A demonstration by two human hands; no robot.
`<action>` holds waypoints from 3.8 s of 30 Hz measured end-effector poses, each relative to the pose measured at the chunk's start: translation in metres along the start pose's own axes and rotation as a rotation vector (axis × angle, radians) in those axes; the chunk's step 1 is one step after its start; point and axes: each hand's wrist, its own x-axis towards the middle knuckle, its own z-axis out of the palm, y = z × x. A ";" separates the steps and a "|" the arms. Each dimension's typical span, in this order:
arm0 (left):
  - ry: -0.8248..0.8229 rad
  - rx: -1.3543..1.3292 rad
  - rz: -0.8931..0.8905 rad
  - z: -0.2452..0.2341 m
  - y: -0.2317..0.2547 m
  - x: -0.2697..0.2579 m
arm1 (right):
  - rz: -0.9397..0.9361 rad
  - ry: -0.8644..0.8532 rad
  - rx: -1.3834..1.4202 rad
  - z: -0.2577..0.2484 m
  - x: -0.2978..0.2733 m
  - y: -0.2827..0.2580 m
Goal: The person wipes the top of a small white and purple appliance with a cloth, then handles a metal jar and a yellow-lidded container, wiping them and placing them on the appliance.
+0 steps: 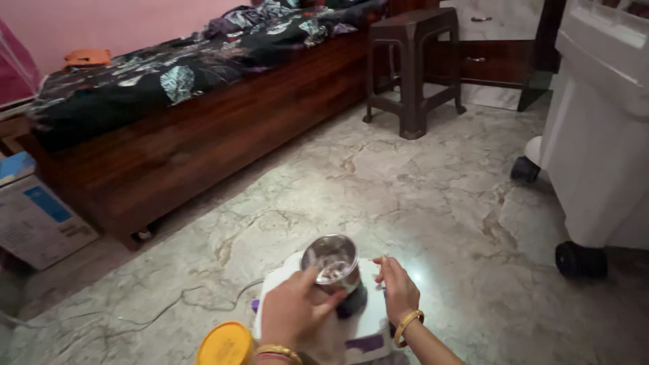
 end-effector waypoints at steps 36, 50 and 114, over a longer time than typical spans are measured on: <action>-0.237 0.071 -0.985 0.016 -0.034 -0.027 | -0.203 -0.247 -0.244 0.020 0.125 0.084; -0.372 -0.089 -0.746 0.029 -0.056 -0.027 | -0.302 0.757 -0.347 -0.043 0.082 0.032; -0.230 -0.723 -1.033 0.369 -0.390 0.032 | -0.398 -0.705 -0.491 0.252 0.150 0.001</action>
